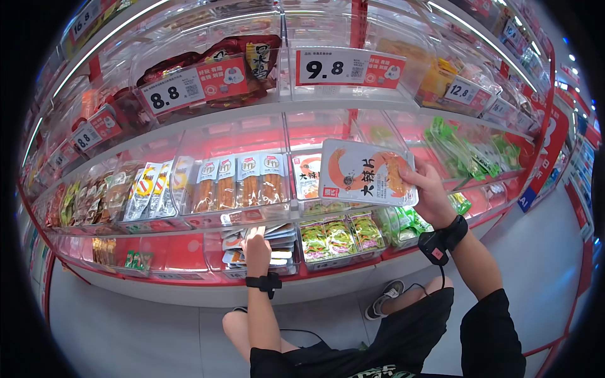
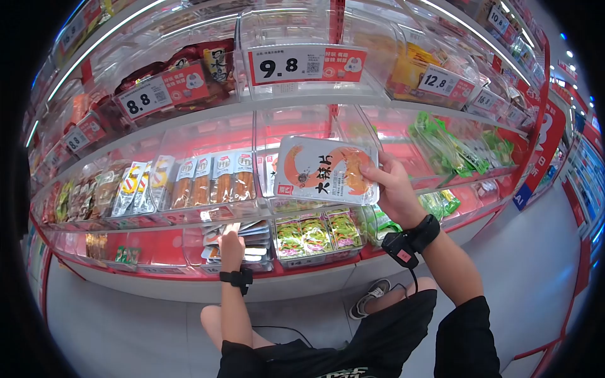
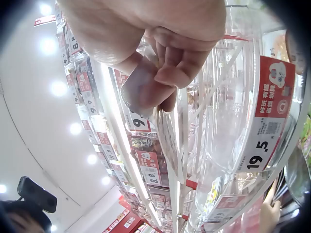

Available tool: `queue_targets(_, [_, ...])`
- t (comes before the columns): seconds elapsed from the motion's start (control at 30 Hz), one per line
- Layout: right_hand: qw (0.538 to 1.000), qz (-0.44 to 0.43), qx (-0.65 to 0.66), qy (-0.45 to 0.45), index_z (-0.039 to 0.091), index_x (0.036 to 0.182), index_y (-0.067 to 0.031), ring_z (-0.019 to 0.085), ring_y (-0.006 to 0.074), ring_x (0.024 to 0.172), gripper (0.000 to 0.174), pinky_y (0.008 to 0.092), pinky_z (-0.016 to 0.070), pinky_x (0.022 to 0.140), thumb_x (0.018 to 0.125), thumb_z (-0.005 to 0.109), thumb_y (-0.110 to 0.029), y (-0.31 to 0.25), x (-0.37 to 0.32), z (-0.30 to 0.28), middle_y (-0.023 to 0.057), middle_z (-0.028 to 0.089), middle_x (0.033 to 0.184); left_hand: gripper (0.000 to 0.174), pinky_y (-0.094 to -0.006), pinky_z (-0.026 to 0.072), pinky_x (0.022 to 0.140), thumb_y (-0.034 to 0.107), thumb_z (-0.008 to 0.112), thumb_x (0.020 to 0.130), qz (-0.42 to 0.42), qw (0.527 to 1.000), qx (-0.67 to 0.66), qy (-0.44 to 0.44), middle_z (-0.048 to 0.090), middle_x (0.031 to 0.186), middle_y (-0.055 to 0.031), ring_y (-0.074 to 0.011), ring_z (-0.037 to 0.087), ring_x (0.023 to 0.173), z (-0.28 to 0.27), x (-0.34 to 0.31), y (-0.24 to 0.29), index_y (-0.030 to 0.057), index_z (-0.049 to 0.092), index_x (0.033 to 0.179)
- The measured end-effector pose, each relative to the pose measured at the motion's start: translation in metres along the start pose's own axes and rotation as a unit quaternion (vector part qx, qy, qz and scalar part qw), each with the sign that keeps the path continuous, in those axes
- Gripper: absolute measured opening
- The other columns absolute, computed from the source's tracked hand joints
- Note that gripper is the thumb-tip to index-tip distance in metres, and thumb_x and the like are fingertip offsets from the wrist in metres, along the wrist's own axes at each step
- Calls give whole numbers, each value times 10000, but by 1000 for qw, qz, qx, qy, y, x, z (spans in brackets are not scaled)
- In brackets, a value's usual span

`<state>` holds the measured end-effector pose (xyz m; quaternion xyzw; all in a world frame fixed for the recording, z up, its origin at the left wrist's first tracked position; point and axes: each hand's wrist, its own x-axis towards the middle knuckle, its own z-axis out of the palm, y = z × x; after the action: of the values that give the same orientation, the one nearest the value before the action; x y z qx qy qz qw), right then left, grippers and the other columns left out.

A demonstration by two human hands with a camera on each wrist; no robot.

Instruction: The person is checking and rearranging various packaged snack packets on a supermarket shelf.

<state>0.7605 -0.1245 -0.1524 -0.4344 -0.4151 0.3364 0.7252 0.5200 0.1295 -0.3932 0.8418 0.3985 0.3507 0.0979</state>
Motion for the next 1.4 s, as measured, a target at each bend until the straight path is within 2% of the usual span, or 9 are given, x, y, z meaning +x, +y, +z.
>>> queue_targets(0.13, [1000, 14, -3, 3, 419, 1230, 53, 625, 198, 987, 425, 325, 532, 845, 864, 594, -72, 8, -1, -5, 151, 585, 1127, 219, -393, 394, 840, 45, 593, 741, 63, 993, 13, 99, 670, 850, -88, -253, 590, 936, 8, 2, -11, 99, 708, 919])
queue_targets(0.33, [1000, 22, -5, 1, 419, 1244, 31, 617, 193, 1002, 423, 330, 516, 869, 873, 588, -80, 13, -3, 1, 141, 577, 1148, 105, -375, 401, 810, 111, 625, 711, 71, 991, 100, 44, 670, 810, -44, -220, 582, 869, -33, 0, 5, 121, 720, 753])
queue_targets(0.47, [1000, 27, 8, 3, 423, 1239, 30, 617, 196, 1002, 417, 327, 512, 870, 876, 590, -87, 16, -2, -3, 140, 586, 1136, 64, -390, 415, 790, 100, 641, 663, 156, 988, 0, 11, 655, 771, -45, -240, 575, 860, -56, 3, -1, 102, 690, 704])
queue_targets(0.67, [999, 40, 19, 6, 457, 1210, 38, 625, 190, 984, 386, 311, 514, 853, 876, 598, -94, 23, -1, -2, 133, 607, 1107, 54, -416, 430, 803, 57, 643, 629, 97, 987, -127, -32, 644, 836, -91, -296, 568, 872, -87, 1, 11, 35, 612, 667])
queue_targets(0.87, [999, 50, 16, 12, 471, 1207, 28, 621, 177, 979, 385, 301, 505, 849, 871, 608, -103, 24, -2, -3, 114, 612, 1103, 96, -430, 430, 852, 88, 669, 687, 132, 972, -64, -181, 627, 956, -116, -305, 554, 943, -90, -6, 11, 40, 601, 735])
queue_targets(0.97, [998, 44, 25, 27, 475, 1201, 24, 623, 172, 966, 377, 300, 504, 845, 867, 604, -95, 26, -2, -3, 104, 614, 1095, 182, -424, 416, 900, 135, 685, 712, 133, 987, -83, -27, 613, 1024, -120, -315, 538, 998, -68, -3, 25, 54, 625, 864])
queue_targets(1.0, [998, 35, 31, 39, 477, 1194, 24, 626, 172, 955, 371, 301, 506, 839, 862, 602, -86, 27, -1, -2, 104, 613, 1092, 431, -457, 368, 967, 197, 696, 714, 120, 988, -42, -93, 559, 1201, -126, -321, 489, 1144, -61, 0, 22, 71, 591, 1113])
queue_targets(1.13, [993, 9, 46, 111, 469, 1180, 22, 636, 180, 904, 369, 302, 530, 761, 840, 593, -50, 23, -2, 2, 109, 608, 1045, 707, -521, 275, 1031, 260, 694, 723, 67, 983, 71, -153, 414, 1403, -119, -278, 322, 1343, -30, -8, 23, 100, 421, 1355])
queue_targets(1.4, [961, -36, -208, 179, 368, 1302, 8, 650, 210, 822, 572, 285, 572, 669, 798, 638, 3, 5, 18, -4, 141, 593, 986, 533, -450, 315, 972, 151, 657, 765, 82, 987, 42, -134, 488, 1342, -90, -223, 410, 1270, -25, -5, 18, 120, 518, 1280])
